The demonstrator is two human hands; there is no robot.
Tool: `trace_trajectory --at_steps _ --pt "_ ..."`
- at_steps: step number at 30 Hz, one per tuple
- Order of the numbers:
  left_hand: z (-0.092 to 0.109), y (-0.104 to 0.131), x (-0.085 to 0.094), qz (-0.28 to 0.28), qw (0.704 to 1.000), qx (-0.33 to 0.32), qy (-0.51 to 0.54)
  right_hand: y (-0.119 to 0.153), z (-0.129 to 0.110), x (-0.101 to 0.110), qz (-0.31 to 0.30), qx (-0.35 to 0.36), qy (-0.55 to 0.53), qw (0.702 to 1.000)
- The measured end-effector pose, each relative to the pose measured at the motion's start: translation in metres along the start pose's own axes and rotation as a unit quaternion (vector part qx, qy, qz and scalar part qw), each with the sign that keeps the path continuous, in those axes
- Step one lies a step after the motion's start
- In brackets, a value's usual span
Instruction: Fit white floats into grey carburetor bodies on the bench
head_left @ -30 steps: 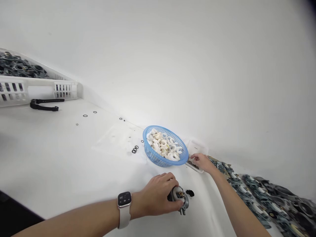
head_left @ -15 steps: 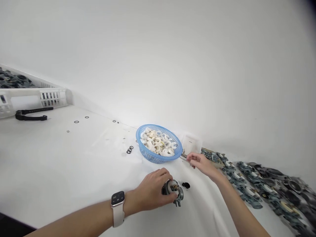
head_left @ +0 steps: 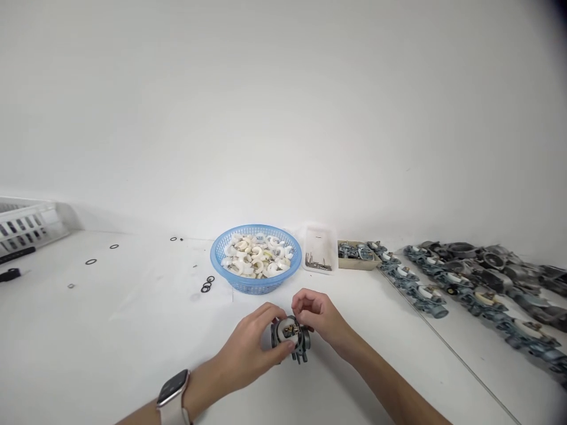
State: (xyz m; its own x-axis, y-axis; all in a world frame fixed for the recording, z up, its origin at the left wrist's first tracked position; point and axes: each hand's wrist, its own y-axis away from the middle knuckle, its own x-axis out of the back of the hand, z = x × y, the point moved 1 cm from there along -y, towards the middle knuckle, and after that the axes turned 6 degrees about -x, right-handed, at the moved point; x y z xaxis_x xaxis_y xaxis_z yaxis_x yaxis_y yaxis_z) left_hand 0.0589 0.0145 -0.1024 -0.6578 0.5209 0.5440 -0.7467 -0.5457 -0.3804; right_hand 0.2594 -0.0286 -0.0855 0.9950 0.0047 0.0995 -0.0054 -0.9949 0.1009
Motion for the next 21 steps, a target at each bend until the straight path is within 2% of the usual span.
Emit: trace_trajectory --at_steps 4,8,14,21 --pt "0.002 -0.0001 0.0004 -0.002 1.0 0.01 0.008 0.0014 0.0025 -0.0027 0.041 0.001 -0.015 0.999" --pt "0.0038 -0.0007 -0.0007 -0.002 1.0 0.01 0.0 0.0022 0.0037 -0.0036 0.02 -0.022 -0.013 0.999" --pt "0.0039 -0.0009 -0.0013 -0.012 0.999 0.011 -0.03 0.0018 0.0038 -0.0021 0.02 -0.045 -0.019 0.999" --pt "0.0027 -0.0005 -0.0016 -0.019 0.999 0.011 -0.041 -0.0001 0.0104 0.0017 0.009 -0.041 -0.048 0.998"
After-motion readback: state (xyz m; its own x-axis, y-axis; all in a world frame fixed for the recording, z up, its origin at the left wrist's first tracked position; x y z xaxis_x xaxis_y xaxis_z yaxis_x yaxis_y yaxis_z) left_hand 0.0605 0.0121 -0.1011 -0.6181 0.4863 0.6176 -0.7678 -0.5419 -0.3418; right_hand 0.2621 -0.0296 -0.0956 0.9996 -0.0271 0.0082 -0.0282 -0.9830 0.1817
